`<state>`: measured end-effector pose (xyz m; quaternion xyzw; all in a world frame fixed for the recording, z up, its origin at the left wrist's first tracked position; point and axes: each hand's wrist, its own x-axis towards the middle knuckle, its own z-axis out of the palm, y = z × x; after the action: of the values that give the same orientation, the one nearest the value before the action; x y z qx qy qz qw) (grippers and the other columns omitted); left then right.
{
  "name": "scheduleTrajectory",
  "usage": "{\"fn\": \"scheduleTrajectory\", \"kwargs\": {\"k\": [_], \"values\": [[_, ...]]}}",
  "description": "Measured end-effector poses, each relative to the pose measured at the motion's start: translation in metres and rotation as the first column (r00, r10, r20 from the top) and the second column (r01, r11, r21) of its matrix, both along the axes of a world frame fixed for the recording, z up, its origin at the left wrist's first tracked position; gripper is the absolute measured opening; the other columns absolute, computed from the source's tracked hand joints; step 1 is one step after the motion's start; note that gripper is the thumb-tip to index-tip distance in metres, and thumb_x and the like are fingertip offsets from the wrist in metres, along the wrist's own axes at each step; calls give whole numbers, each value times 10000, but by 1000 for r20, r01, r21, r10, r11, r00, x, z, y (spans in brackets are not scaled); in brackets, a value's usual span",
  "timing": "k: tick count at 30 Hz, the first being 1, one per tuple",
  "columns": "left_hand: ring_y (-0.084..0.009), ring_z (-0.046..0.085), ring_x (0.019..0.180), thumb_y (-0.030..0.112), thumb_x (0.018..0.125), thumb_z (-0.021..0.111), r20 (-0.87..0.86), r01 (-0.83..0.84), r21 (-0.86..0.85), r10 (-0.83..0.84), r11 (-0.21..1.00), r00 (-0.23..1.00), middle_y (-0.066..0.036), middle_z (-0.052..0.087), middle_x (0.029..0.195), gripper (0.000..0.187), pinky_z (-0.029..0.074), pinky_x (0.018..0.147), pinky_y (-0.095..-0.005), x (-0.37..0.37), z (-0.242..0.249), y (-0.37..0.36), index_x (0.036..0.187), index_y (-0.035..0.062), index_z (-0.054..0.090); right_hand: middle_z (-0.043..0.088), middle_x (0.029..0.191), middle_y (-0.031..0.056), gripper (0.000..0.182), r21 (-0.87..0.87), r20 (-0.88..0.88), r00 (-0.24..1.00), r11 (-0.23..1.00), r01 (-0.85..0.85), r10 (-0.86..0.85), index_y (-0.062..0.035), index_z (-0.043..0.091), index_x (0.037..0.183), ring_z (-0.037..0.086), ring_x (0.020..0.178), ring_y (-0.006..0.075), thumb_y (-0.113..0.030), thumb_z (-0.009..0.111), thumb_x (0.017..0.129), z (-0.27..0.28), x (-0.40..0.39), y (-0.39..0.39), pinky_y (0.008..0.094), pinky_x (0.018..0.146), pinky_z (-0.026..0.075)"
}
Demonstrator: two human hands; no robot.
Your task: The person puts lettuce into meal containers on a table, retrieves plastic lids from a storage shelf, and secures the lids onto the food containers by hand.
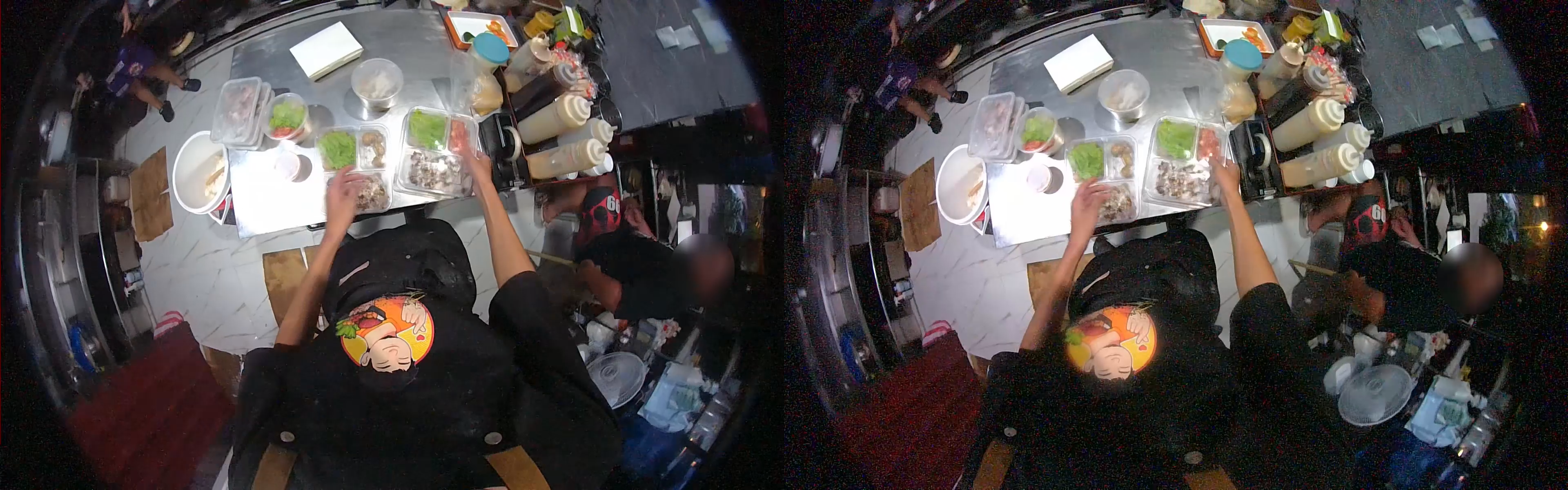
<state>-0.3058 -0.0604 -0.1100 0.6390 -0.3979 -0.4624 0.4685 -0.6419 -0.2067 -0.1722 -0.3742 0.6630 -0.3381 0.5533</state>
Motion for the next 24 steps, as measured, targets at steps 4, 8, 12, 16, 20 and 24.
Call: {"fn": "scheduleTrajectory", "kwargs": {"k": [4,8,12,16,20,24], "values": [[-217,644,985,164,866,628,10,177,99,-179,979,984,-142,660,1165,493,491,878,-316,-45,-45,-44,1312,-17,520,643,1124,55,379,-5,394,919,1000,10,-7,-26,578,1265,616,970,157,-203,600,931,25,12,12,310,830,501],[-133,588,877,262,923,630,-70,318,211,-310,924,948,-77,633,1059,493,490,693,-257,-52,-10,-62,1306,-26,513,618,1213,96,430,-8,426,905,1000,24,-19,8,524,1319,595,1106,205,-270,518,991,44,10,21,354,941,494],[-133,580,862,334,920,651,-359,319,151,-248,936,900,-63,612,1039,476,498,689,-270,-55,65,-72,1250,10,541,645,1190,90,433,-119,207,976,992,-44,68,2,572,1284,618,1026,162,-308,524,986,132,12,14,304,894,494],[-156,608,808,326,913,659,-583,292,-22,-249,956,773,-72,620,1027,421,515,675,-275,-50,204,-93,1200,37,548,646,1188,95,450,-243,220,960,963,-116,171,-36,586,1266,650,1004,178,-335,590,930,266,16,-22,311,872,534],[-174,632,679,447,936,562,-585,411,-339,-531,847,613,-81,682,829,465,516,659,-248,-37,317,-131,1109,16,597,651,1171,117,441,-302,380,873,933,-195,305,-16,567,1239,695,941,189,-323,595,924,370,3,-57,338,759,613],[-171,682,733,323,994,483,-572,476,-609,-767,634,290,-107,695,936,398,586,703,-257,-20,403,-166,1141,-36,572,649,1166,95,374,-549,261,895,818,-171,362,-76,573,1267,643,1062,173,-281,588,954,478,7,-57,362,848,579]]}}
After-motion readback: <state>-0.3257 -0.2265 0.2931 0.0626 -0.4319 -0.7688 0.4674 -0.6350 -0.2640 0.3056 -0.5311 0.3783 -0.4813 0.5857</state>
